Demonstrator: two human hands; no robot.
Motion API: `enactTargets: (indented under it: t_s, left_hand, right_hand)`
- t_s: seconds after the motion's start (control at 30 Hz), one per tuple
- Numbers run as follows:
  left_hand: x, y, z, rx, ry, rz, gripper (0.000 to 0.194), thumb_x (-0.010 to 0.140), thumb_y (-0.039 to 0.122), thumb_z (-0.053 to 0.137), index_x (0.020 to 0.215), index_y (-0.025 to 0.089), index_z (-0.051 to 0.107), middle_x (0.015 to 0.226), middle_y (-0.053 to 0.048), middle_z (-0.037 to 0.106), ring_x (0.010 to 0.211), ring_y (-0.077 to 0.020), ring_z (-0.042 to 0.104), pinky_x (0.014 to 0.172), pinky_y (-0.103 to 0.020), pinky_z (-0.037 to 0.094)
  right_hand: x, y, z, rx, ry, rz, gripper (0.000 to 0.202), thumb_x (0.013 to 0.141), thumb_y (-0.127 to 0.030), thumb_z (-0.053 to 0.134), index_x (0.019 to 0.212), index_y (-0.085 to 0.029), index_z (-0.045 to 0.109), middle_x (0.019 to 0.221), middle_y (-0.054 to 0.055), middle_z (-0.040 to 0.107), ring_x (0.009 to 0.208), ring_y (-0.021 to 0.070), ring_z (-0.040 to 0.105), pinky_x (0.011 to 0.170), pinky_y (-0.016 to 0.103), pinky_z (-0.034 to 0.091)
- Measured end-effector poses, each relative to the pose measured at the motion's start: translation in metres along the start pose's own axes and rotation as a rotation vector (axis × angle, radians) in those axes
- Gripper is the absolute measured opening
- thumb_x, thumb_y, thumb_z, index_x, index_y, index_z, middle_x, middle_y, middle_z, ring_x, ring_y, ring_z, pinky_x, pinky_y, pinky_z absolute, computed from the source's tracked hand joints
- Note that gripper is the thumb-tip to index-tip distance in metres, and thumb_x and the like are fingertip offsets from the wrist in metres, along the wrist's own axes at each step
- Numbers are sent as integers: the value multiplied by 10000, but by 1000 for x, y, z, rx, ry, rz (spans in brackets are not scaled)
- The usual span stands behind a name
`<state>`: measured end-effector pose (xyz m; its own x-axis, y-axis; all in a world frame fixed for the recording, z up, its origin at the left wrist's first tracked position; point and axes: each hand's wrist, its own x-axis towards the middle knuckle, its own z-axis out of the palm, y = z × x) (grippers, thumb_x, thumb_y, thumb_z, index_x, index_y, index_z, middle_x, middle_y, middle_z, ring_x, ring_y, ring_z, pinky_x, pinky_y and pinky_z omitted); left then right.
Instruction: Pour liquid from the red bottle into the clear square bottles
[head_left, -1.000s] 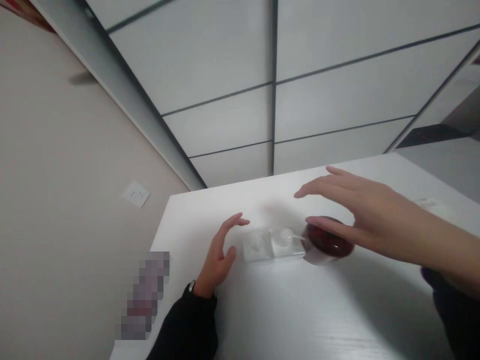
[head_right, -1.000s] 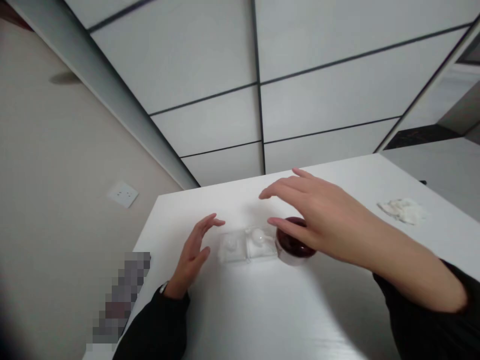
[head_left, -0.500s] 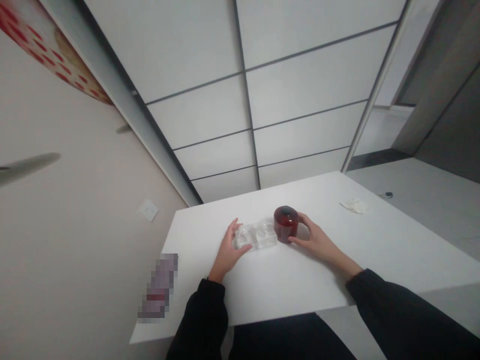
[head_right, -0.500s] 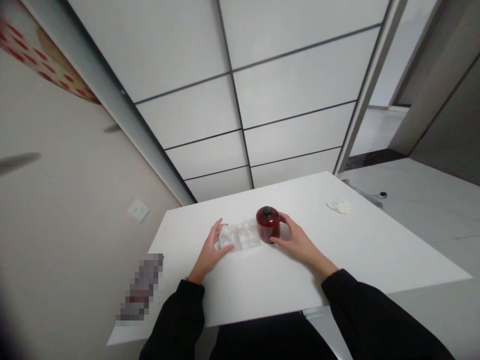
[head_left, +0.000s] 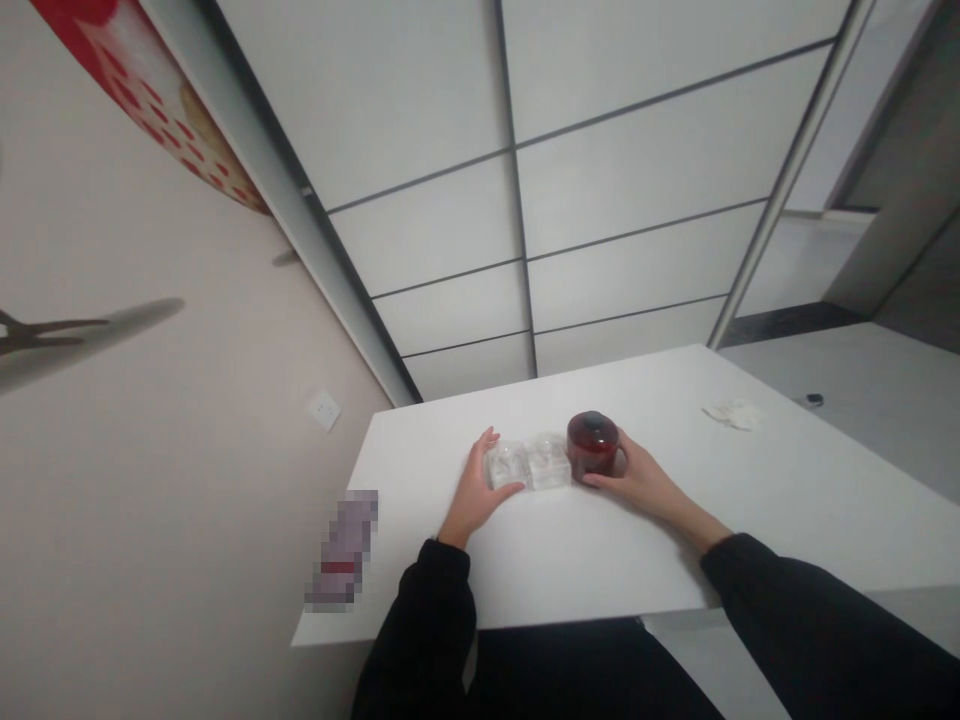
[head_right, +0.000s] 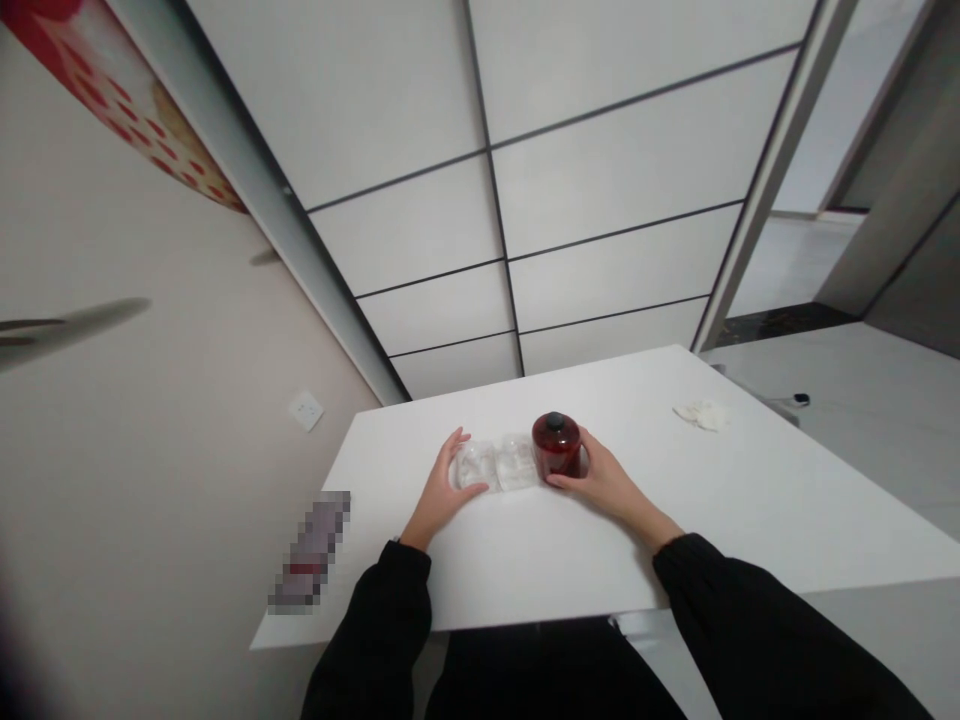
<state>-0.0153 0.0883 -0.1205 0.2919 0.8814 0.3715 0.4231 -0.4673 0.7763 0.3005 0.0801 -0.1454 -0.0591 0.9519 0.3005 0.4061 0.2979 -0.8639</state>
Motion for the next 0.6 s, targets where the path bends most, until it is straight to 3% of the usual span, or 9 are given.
enactTargets:
  t_s: [0.13,0.23,0.3,0.37,0.43,0.5,0.6]
  left_hand:
    - [-7,18,-9,83,90,38,783,948,490,762,1589,269,372,1621,-156,437,1510,-392,427,1256,-647,324]
    - [-13,52,-14,162,122,129,632,1039,419,636,1586,281,352,1655,-165,386,1573,-380,329,1282,-666,244]
    - [-11,82,-9,208,43,208,525,1069,349,582,1561,294,409,1645,-148,431,1563,-359,358,1284,-655,248]
    - [-1,112,4,237,-114,299,477,1080,287,542,1549,309,461,1579,-109,551,1500,-312,472,1288,-590,301]
    - [18,136,20,258,-271,373,499,1071,234,530,1562,309,475,1575,-75,582,1467,-278,522,1276,-517,368]
    - [43,150,34,290,-373,404,507,1052,163,516,1541,296,515,1619,-73,541,1452,-279,537,1244,-507,421]
    - [83,158,46,347,-482,422,386,1027,110,544,1364,242,679,1482,-102,653,1348,-294,618,1152,-497,511]
  right_hand:
    - [-18,-7,-9,-35,62,8,818,778,-520,843,1452,-181,524,1431,189,637,1349,416,594,1180,603,427]
    - [-38,-11,-15,-33,63,0,823,781,-536,852,1450,-187,524,1426,190,637,1336,424,603,1162,611,451]
    - [-48,-12,-17,-23,47,-14,848,767,-529,868,1464,-201,513,1447,179,624,1344,418,599,1170,604,449]
    - [-52,-11,-17,-10,24,-28,858,781,-513,865,1491,-216,486,1480,167,599,1369,401,580,1191,591,431]
    - [-49,-8,-18,5,-7,-35,845,824,-503,841,1518,-219,453,1489,164,588,1371,382,578,1192,587,431]
    - [-40,-4,-18,19,-48,-39,846,853,-503,831,1539,-213,428,1468,171,597,1342,372,594,1171,594,450]
    - [-18,1,-21,39,-127,-68,740,915,-485,804,1519,-207,480,1448,155,602,1306,347,607,1133,600,480]
